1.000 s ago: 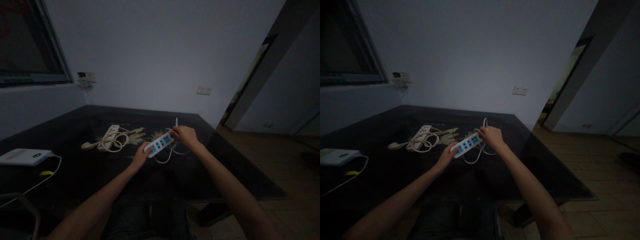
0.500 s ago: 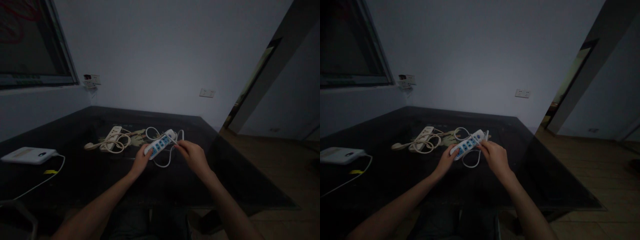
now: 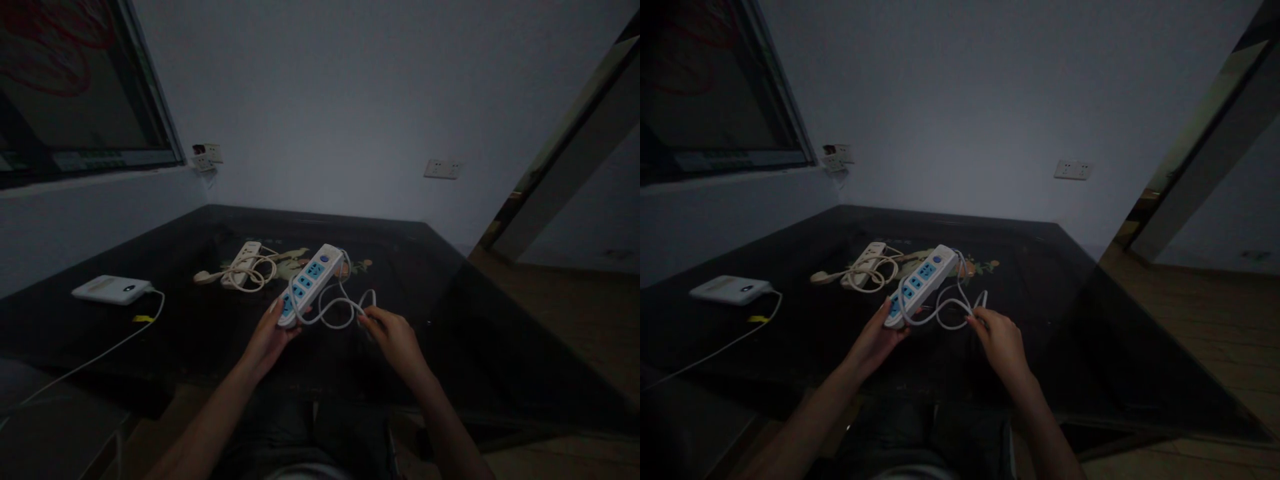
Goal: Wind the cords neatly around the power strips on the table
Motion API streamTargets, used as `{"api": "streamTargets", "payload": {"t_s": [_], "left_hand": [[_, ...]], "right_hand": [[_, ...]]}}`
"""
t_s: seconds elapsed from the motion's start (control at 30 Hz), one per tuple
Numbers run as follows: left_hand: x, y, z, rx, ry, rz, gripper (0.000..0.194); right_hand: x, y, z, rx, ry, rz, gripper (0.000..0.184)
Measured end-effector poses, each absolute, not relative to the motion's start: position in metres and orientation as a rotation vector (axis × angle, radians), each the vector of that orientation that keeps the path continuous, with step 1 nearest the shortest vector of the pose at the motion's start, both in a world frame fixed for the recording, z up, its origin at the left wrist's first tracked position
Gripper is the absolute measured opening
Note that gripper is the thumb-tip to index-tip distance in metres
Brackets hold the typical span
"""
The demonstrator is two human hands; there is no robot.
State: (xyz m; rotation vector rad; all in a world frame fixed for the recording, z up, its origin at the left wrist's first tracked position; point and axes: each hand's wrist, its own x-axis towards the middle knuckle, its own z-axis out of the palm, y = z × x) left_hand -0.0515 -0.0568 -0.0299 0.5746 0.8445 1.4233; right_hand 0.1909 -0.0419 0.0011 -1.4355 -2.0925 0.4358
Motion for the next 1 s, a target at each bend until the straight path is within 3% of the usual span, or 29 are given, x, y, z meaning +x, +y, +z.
{"api": "streamTargets", "payload": {"t_s": [0.27,0.47,0.63,0.8,1.0], "left_hand": [[-0.065,-0.083,-0.04,0.632,0.923,1.45,0.042],[-0.081,-0.095,-0.039,0.633,1.008,1.466,0.051],[-0.085,-0.107,-0.04,0.652,1.04,1.44,0.051],[-0.084,-0.118,-0.036,0.709,1.062,1.424,0.046],[-0.078,-0.132,-0.029,0.834,1.104,1.329,0.04]], "right_hand": [[0.201,-0.038,-0.001,-1.457,-2.176,0.597,0.025],[0.198,-0.025,0.001,-1.419,-2.144,0.688,0.048],[0.194,-0.007,0.004,-1.348,-2.192,0.688,0.022],[0.2,0.002,0.011,-1.231,-2.147,0.768,0.026],[0.194,-0.009,0.028,-1.108,-2.098,0.576,0.021]]}}
